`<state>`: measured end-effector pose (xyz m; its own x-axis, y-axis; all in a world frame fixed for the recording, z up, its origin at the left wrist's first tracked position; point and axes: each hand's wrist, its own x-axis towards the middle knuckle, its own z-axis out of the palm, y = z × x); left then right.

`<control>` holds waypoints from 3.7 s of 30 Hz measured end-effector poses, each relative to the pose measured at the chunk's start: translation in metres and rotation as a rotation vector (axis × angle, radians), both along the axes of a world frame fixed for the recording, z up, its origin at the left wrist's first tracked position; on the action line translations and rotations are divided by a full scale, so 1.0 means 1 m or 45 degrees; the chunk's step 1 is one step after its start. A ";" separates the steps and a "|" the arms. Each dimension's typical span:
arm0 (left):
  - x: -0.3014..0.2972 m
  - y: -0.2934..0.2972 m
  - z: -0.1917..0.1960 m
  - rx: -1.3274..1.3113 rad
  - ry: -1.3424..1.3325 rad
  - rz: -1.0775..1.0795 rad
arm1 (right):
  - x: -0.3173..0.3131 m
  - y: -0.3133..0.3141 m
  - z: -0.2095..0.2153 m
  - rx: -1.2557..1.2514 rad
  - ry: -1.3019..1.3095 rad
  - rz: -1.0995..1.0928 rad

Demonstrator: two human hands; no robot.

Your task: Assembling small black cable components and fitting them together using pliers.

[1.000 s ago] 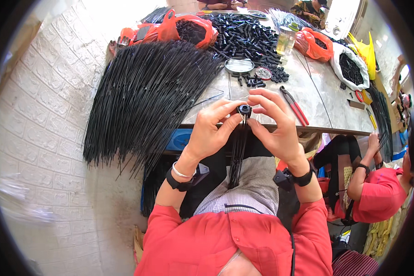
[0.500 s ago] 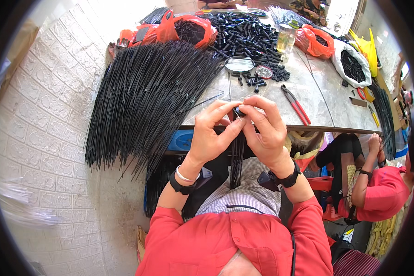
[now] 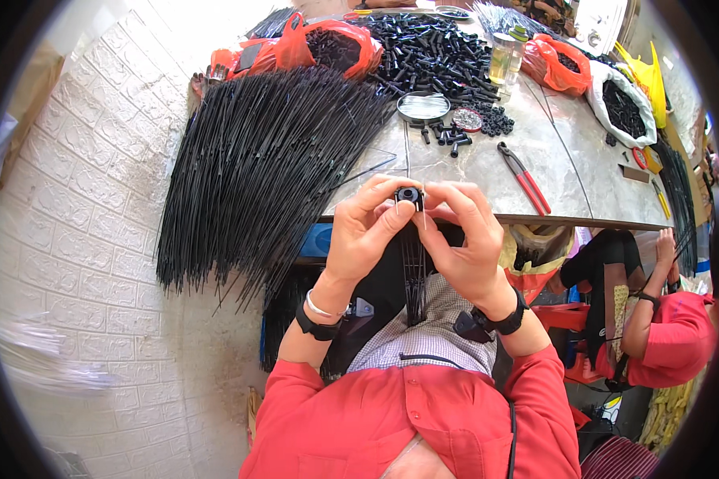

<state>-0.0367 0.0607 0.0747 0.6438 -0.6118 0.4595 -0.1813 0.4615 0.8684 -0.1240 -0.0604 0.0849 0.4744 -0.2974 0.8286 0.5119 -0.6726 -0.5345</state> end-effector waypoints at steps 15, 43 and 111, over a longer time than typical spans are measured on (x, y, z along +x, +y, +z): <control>0.006 -0.015 0.003 0.088 0.000 -0.148 | -0.006 -0.020 -0.008 0.185 0.063 0.136; -0.014 -0.053 -0.001 -0.094 0.367 -0.222 | -0.009 -0.039 -0.018 0.206 -0.039 0.043; 0.017 -0.042 0.014 0.221 0.040 -0.401 | -0.014 -0.038 -0.035 0.770 0.121 0.467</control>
